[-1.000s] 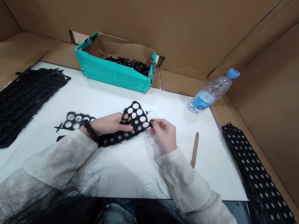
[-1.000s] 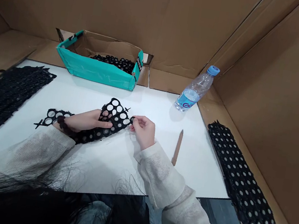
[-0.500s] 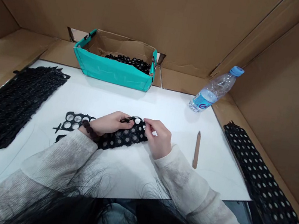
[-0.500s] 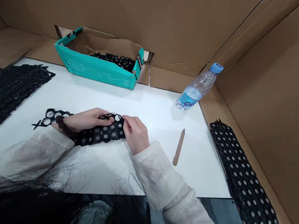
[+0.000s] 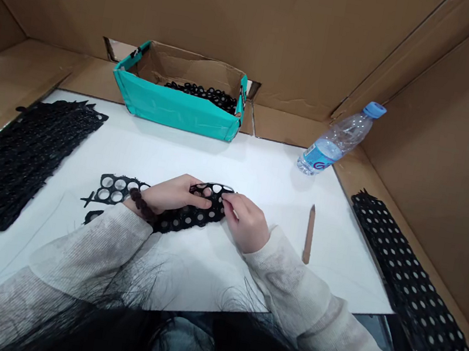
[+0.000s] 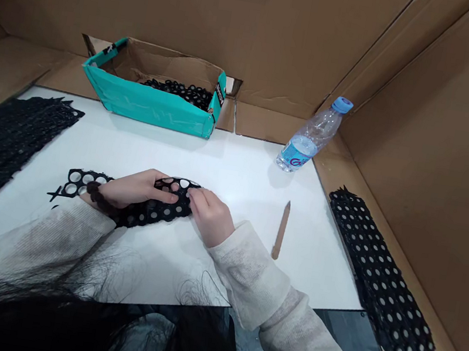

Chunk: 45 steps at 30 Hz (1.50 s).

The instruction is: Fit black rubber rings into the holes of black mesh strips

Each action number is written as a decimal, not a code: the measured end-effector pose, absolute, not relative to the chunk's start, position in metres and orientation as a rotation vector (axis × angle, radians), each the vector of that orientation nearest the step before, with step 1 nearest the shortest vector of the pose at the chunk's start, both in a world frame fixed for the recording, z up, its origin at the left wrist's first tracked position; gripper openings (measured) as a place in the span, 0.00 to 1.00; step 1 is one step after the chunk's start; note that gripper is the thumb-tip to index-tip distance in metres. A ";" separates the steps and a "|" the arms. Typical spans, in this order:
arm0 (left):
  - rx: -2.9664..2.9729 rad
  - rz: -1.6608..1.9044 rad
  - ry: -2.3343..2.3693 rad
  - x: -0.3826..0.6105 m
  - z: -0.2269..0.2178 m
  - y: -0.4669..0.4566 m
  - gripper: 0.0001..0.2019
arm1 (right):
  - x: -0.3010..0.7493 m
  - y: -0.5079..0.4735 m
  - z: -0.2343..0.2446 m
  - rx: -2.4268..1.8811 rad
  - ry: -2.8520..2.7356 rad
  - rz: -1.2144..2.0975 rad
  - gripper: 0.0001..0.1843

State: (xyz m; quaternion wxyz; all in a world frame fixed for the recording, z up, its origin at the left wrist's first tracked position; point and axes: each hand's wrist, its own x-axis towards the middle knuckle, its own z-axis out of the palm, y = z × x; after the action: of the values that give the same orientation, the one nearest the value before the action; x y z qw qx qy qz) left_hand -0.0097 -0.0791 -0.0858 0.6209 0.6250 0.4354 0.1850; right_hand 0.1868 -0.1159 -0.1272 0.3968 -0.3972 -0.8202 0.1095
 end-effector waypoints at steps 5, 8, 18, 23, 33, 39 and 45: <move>1.460 0.396 0.942 -0.010 -0.089 -0.078 0.14 | 0.180 -0.109 -0.125 -1.159 -1.831 0.861 0.12; 1.473 0.389 0.930 -0.010 -0.090 -0.077 0.15 | 0.179 -0.105 -0.120 -1.173 -1.579 1.259 0.15; 1.466 0.343 0.945 -0.013 -0.088 -0.077 0.11 | 0.197 -0.082 -0.117 -1.237 -1.059 1.470 0.13; 1.455 0.420 1.217 -0.012 -0.089 -0.077 0.11 | 0.204 -0.092 -0.109 -1.273 -1.185 0.849 0.08; 1.311 0.319 1.030 -0.012 -0.081 -0.082 0.11 | 0.180 -0.116 -0.126 -1.161 -1.911 0.617 0.11; 1.243 0.367 1.023 -0.009 -0.084 -0.082 0.09 | 0.177 -0.116 -0.124 -1.202 -1.622 1.144 0.12; 1.288 0.367 0.958 -0.012 -0.087 -0.080 0.10 | 0.178 -0.107 -0.115 -1.164 -1.207 1.694 0.17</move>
State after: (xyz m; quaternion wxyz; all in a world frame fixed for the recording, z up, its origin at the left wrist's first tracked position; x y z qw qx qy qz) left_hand -0.0118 -0.0802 -0.0868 0.6798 0.5738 0.4266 0.1633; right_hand 0.1781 -0.1074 -0.1154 0.3703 -0.4536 -0.4704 0.6602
